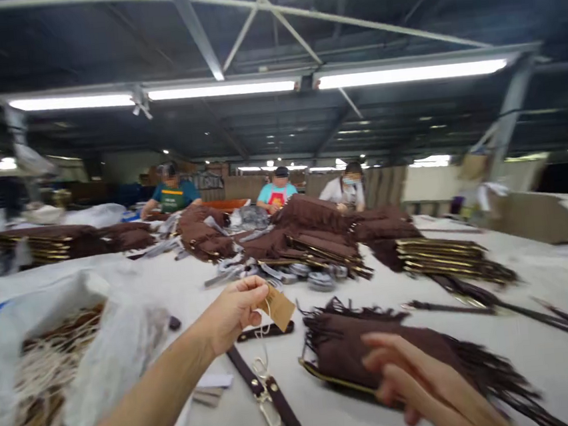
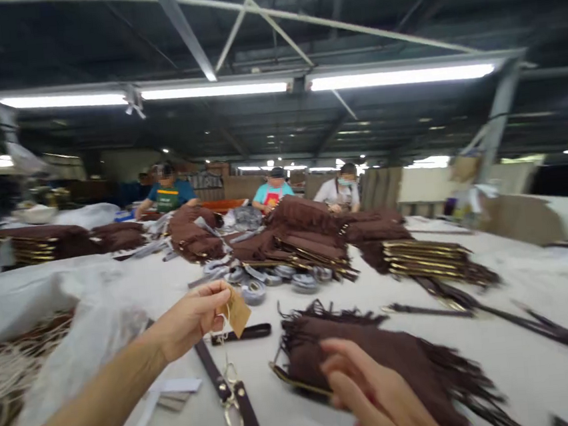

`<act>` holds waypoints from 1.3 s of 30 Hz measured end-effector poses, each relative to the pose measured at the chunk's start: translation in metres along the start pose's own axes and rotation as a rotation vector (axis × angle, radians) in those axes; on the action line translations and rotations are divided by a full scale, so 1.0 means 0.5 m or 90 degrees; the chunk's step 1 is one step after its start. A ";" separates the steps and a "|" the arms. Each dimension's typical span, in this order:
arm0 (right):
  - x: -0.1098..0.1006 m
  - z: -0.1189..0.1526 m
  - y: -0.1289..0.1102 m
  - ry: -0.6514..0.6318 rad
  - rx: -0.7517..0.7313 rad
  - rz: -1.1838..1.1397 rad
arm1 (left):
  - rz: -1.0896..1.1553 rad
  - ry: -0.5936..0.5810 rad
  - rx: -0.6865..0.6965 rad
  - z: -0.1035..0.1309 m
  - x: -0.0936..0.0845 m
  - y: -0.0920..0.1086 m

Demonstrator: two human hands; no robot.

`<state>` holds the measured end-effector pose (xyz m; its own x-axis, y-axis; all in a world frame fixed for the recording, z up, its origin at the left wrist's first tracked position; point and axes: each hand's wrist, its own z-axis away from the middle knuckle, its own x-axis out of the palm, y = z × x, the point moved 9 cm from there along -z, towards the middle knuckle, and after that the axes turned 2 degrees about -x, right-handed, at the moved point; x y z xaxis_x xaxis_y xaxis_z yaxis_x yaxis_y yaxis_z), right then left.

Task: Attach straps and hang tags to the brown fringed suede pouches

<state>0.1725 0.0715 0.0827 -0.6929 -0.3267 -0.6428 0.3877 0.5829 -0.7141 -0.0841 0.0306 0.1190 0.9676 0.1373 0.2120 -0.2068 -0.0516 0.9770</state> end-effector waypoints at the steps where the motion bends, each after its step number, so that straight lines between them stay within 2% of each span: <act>1: 0.000 0.008 -0.012 0.002 0.013 -0.082 | 0.005 -0.046 -0.028 -0.012 0.057 -0.029; 4: 0.004 -0.006 -0.057 -0.003 0.006 -0.190 | -0.009 -0.152 -0.069 -0.037 0.192 -0.097; 7: -0.020 -0.022 -0.067 0.004 0.004 -0.159 | 0.008 -0.196 -0.063 -0.055 0.268 -0.135; 9: -0.052 -0.017 -0.053 0.024 0.013 -0.138 | 0.044 -0.224 -0.085 -0.061 0.299 -0.160; 14: -0.131 0.015 -0.007 0.089 0.037 -0.123 | 0.095 -0.372 -0.286 -0.030 0.367 -0.259; 17: -0.156 0.031 0.017 0.108 0.044 -0.129 | 0.070 -0.397 -0.305 -0.009 0.384 -0.294; 19: -0.169 0.041 0.036 0.118 0.054 -0.126 | 0.036 -0.381 -0.288 -0.003 0.385 -0.307; 25: -0.243 0.106 0.082 0.157 0.095 -0.036 | -0.154 -0.320 -0.217 -0.022 0.351 -0.309; 27: -0.262 0.143 0.091 0.106 0.092 0.037 | -0.233 -0.297 -0.176 -0.039 0.339 -0.295; 29: -0.262 0.185 0.107 0.015 0.104 0.121 | -0.291 -0.302 -0.134 -0.045 0.348 -0.279; 31: -0.259 0.227 0.124 -0.030 0.121 0.203 | -0.350 -0.348 -0.095 -0.033 0.384 -0.264; 32: -0.260 0.243 0.128 -0.014 0.122 0.232 | -0.392 -0.376 -0.073 -0.022 0.409 -0.257; 34: -0.256 0.265 0.124 0.070 0.123 0.217 | -0.491 -0.415 -0.005 0.005 0.465 -0.236; 36: -0.224 0.273 0.124 0.128 0.134 0.045 | -0.569 -0.445 0.070 0.032 0.522 -0.214; 39: -0.129 0.258 0.121 0.092 0.121 -0.360 | -0.584 -0.504 0.133 0.060 0.593 -0.196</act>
<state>0.3192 0.0319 0.0452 -0.8933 -0.4345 -0.1152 0.0282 0.2015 -0.9791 0.2272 0.0465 0.0856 0.5784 -0.4279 -0.6946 0.5532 -0.4200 0.7194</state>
